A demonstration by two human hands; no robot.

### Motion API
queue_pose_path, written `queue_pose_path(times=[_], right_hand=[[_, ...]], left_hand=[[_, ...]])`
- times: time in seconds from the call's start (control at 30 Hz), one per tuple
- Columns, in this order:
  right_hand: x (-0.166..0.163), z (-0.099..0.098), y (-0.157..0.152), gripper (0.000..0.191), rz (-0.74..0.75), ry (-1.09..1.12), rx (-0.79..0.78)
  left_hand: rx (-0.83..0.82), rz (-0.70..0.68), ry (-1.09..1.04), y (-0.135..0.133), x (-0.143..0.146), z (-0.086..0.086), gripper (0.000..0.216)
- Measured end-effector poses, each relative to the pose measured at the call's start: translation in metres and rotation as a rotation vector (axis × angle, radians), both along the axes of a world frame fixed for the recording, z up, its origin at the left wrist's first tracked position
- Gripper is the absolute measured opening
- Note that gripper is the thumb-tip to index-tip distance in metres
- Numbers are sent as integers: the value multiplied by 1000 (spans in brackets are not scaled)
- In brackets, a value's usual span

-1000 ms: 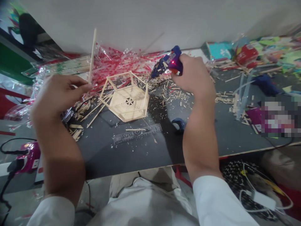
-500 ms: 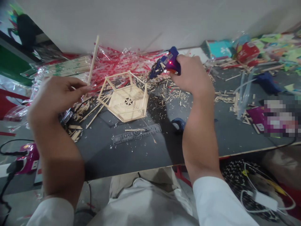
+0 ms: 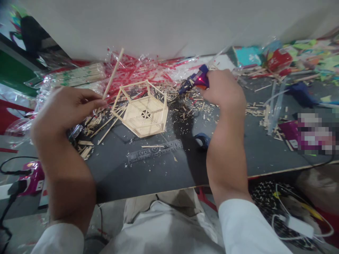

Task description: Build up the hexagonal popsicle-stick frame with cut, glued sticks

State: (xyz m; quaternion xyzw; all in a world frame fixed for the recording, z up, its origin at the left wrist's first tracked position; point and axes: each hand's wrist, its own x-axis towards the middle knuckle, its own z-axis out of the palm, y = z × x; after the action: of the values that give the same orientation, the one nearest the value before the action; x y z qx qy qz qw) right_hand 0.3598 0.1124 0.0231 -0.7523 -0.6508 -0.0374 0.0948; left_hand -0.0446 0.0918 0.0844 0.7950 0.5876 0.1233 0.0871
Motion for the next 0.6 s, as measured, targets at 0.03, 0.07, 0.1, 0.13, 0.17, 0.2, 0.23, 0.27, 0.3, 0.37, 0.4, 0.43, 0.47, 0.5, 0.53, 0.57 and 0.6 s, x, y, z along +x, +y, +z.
queue_pose_path(times=[0.03, 0.07, 0.1, 0.13, 0.17, 0.2, 0.23, 0.27, 0.3, 0.37, 0.4, 0.43, 0.47, 0.5, 0.53, 0.57, 0.6], right_hand=[[2, -3, 1, 18, -28, -5, -42], [3, -6, 2, 20, -56, -6, -97], [5, -8, 2, 24, -74, -3, -164], [5, -9, 3, 29, -79, 9, -235], [5, -8, 2, 35, -77, 26, -312], [4, -7, 1, 41, -89, 38, -374], [1, -3, 0, 43, -106, 48, -403], [-2, 1, -2, 41, -118, 60, -386], [-7, 8, -5, 35, -119, 76, -325], [-22, 23, -14, 12, -36, 170, -107], [-32, 30, -19, 4, 60, 249, 11], [-45, 38, -24, 11, 168, 342, 93], [-58, 43, -30, 15, 258, 393, 188], [-72, 48, -34, 16, 330, 401, 275], [-87, 50, -38, 18, 426, 360, 308], [-100, 50, -41, 19, 498, 309, 321], [-113, 47, -42, 19, 566, 258, 299]], left_hand=[[0, -33, 6, 0, 1, 0, 31], [-4, -57, 5, 0, 2, 0, 30], [-10, -74, -4, -1, 3, -1, 29], [-11, -86, -15, -1, 4, -1, 29], [-7, -93, -20, -1, 5, -2, 29], [4, -99, -17, -1, 6, -2, 29], [23, -108, -6, -1, 7, -3, 31], [43, -117, 11, -1, 8, -5, 32], [62, -125, 28, -1, 9, -6, 32], [86, -147, 41, -1, 11, -7, 32], [93, -157, 42, -1, 13, -8, 31], [97, -163, 43, -1, 14, -8, 30], [99, -170, 44, -1, 15, -9, 30], [103, -179, 43, -1, 17, -9, 29], [102, -189, 39, -2, 18, -9, 27], [97, -198, 28, -2, 20, -9, 25], [91, -209, 16, -3, 21, -9, 23]])
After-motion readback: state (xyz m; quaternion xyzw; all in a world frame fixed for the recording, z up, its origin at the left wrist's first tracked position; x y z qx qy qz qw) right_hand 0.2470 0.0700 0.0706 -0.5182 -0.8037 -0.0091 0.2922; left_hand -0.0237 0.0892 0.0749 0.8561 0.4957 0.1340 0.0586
